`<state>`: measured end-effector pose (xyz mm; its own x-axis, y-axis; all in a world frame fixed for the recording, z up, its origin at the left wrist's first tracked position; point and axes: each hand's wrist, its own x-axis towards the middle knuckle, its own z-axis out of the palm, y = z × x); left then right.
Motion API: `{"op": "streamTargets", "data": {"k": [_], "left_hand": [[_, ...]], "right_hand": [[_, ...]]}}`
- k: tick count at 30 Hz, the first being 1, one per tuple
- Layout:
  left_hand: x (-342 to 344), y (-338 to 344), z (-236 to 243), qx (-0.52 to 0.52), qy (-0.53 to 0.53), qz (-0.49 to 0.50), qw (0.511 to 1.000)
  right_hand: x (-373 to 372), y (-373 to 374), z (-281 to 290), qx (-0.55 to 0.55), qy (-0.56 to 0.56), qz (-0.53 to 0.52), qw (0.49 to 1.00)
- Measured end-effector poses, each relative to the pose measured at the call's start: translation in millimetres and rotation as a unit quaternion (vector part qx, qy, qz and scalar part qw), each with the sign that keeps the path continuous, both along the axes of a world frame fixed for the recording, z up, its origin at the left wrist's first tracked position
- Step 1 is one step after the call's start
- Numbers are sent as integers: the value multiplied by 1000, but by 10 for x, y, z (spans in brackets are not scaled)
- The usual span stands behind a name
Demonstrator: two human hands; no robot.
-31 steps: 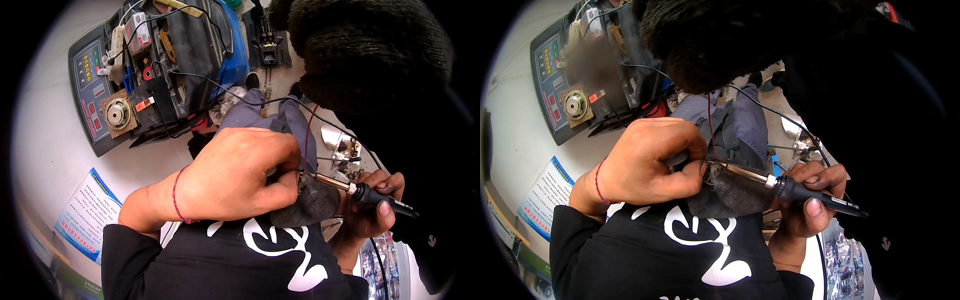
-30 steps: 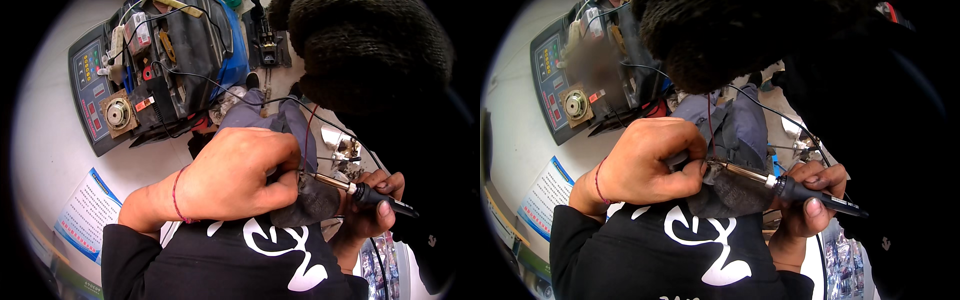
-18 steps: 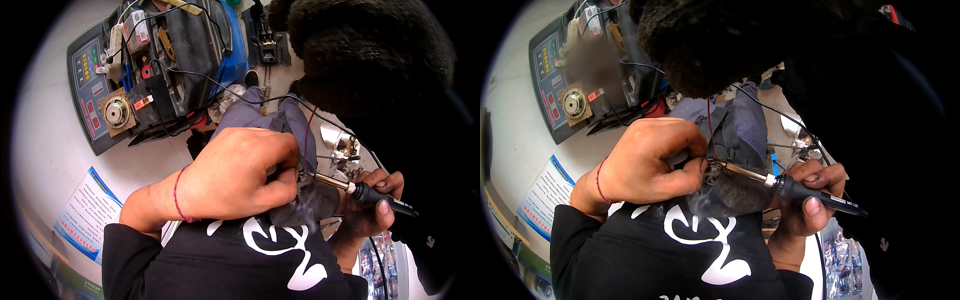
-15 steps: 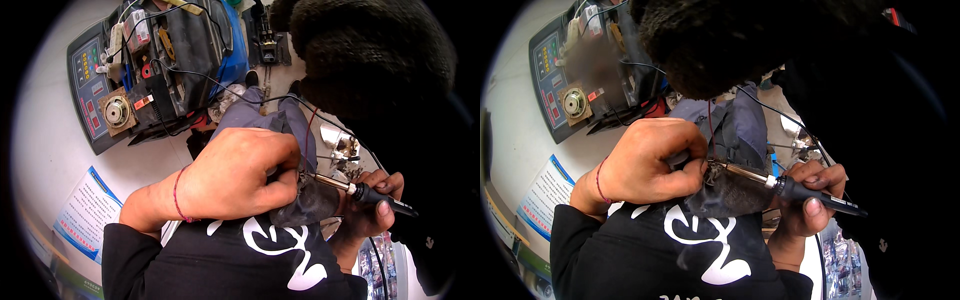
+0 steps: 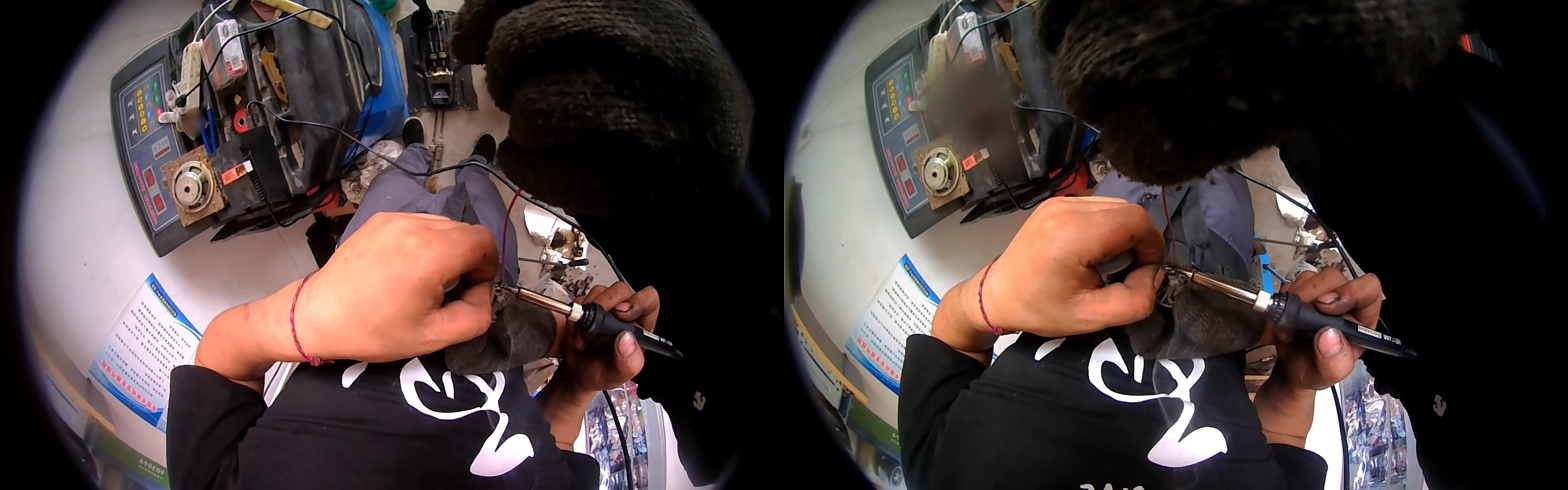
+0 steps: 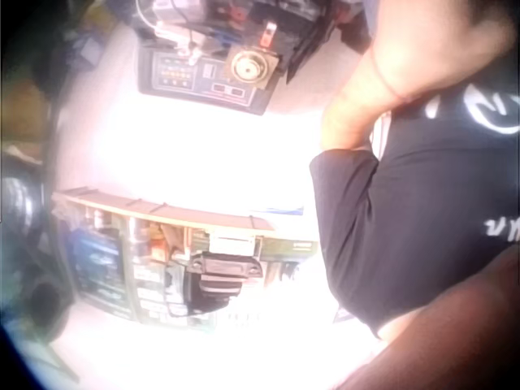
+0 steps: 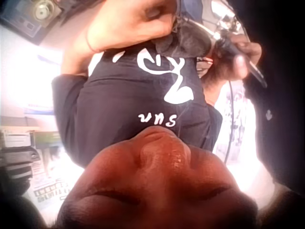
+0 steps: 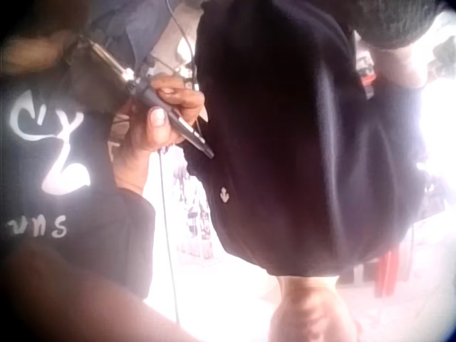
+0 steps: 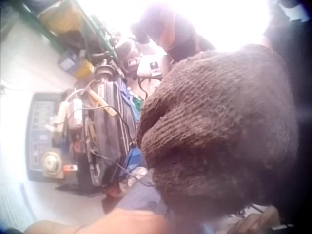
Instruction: The person uses a soldering iron to apply solder to a small electronic component held in a clamp. They repeatedly heat the component and apply solder wire, then clean the iron tip with a sponge. The person also uses a small brush to clean the component and briefly handles a red tool box and a cardboard box.
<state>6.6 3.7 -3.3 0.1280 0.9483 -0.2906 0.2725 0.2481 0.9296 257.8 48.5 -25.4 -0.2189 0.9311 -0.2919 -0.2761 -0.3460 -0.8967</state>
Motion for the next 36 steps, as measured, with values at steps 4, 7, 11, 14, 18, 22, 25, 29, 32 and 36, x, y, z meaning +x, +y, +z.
{"op": "streamTargets", "data": {"k": [4, 7, 11, 14, 18, 22, 25, 29, 32, 36], "left_hand": [[-4, 27, 1, -6, 5, -9, 1000], [-18, 32, 47, -22, 3, -17, 1000], [-94, -51, 74, 9, -1, 14, 1000], [-239, -86, 167, 14, 11, 40, 999], [-387, -89, 370, 38, -31, -5, 999], [-244, -185, 505, 73, -119, -27, 990], [-186, -269, 568, 90, -148, -40, 984], [-190, -409, 618, 91, -218, -57, 970], [-171, -519, 636, 50, -296, -25, 954], [-218, -639, 683, 3, -304, -11, 953]], "right_hand": [[20, 4, -10, 7, -10, 4, 1000], [92, 21, -16, -2, 71, -3, 997], [123, 61, -5, 32, 206, -12, 978], [158, 58, -7, 59, 245, 14, 968], [111, 30, 40, 180, 225, 132, 948], [-24, 166, 112, 286, 280, 281, 872], [-263, 154, 368, 345, 263, 305, 848], [-498, -201, 657, 364, 113, 203, 902], [-597, -301, 769, 345, 35, 202, 916], [-627, -341, 846, 333, 30, 239, 912]]}}
